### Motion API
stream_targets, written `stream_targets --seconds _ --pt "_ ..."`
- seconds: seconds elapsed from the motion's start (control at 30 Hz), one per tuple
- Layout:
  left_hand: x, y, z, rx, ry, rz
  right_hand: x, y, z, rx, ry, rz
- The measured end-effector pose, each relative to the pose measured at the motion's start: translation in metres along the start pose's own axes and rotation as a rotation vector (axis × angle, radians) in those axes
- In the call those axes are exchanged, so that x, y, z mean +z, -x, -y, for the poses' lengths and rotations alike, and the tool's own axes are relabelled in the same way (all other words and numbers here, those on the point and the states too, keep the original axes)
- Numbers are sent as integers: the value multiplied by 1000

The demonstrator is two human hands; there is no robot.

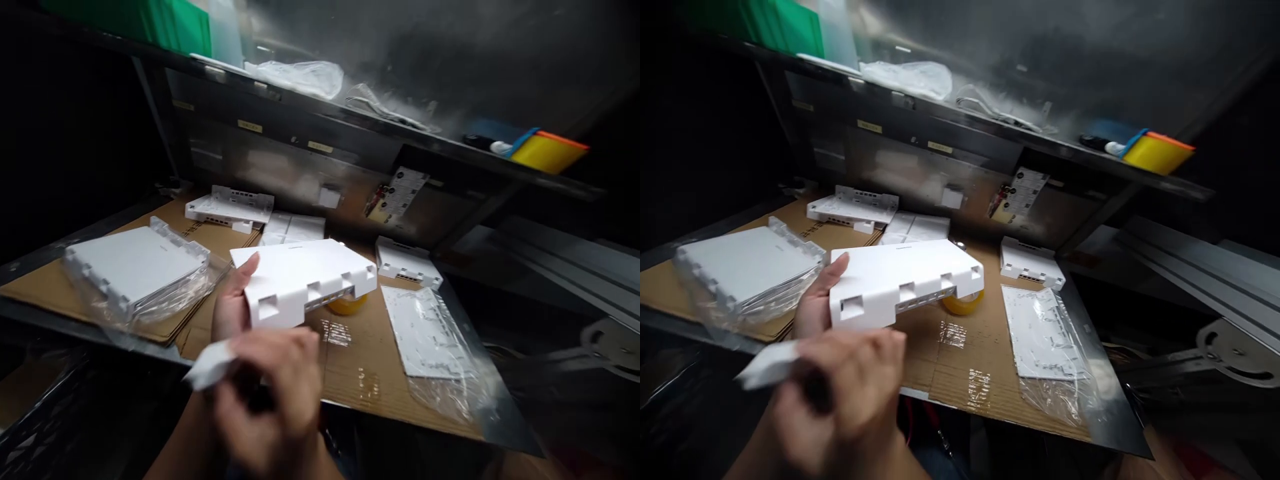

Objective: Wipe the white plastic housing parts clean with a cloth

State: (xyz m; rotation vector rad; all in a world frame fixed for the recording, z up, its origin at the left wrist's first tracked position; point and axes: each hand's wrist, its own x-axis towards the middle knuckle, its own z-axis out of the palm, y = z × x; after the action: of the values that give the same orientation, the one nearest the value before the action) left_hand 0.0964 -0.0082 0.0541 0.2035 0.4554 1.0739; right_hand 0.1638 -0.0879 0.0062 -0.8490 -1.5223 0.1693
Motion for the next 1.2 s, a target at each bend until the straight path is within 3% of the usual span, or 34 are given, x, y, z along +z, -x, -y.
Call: stream_targets --seconds 0.07,0.1,0.2,0.27,0.33,0.43,0.5,0.6,0.7,0.83,0.97,1.07,1.2 --pt "-17 0 1 73 -56 36 0 5 1 -6 -109 12" --pt "-26 -1 -1 112 -84 52 -6 8 -1 17 -151 -50" --pt "-52 4 -10 121 -194 65 -49 10 -22 177 -187 -396" --pt "-64 11 -15 73 -248 0 -85 7 -44 276 -227 -620" --pt "-70 18 -16 51 -287 -98 -112 5 -66 412 -305 -728" --pt "-79 27 -12 51 -355 -179 -124 7 -84 674 -443 -639" --pt "-90 30 -9 39 -429 -205 -116 10 -86 820 -451 -530" --pt "-110 29 -11 58 -614 -239 -99 12 -83 955 -324 -477" --pt "-116 22 -20 92 -800 -245 -93 17 -86 912 -244 -501" --pt "-88 13 -21 26 -934 -148 -107 33 -104 693 -71 -529" --pt "-62 16 -4 256 -1141 -185 -128 35 -113 616 166 -475" --pt "-53 22 5 422 -1290 -135 -141 22 -100 561 150 -527" --pt "-47 24 5 485 -1289 -87 -147 7 -72 498 70 -509"
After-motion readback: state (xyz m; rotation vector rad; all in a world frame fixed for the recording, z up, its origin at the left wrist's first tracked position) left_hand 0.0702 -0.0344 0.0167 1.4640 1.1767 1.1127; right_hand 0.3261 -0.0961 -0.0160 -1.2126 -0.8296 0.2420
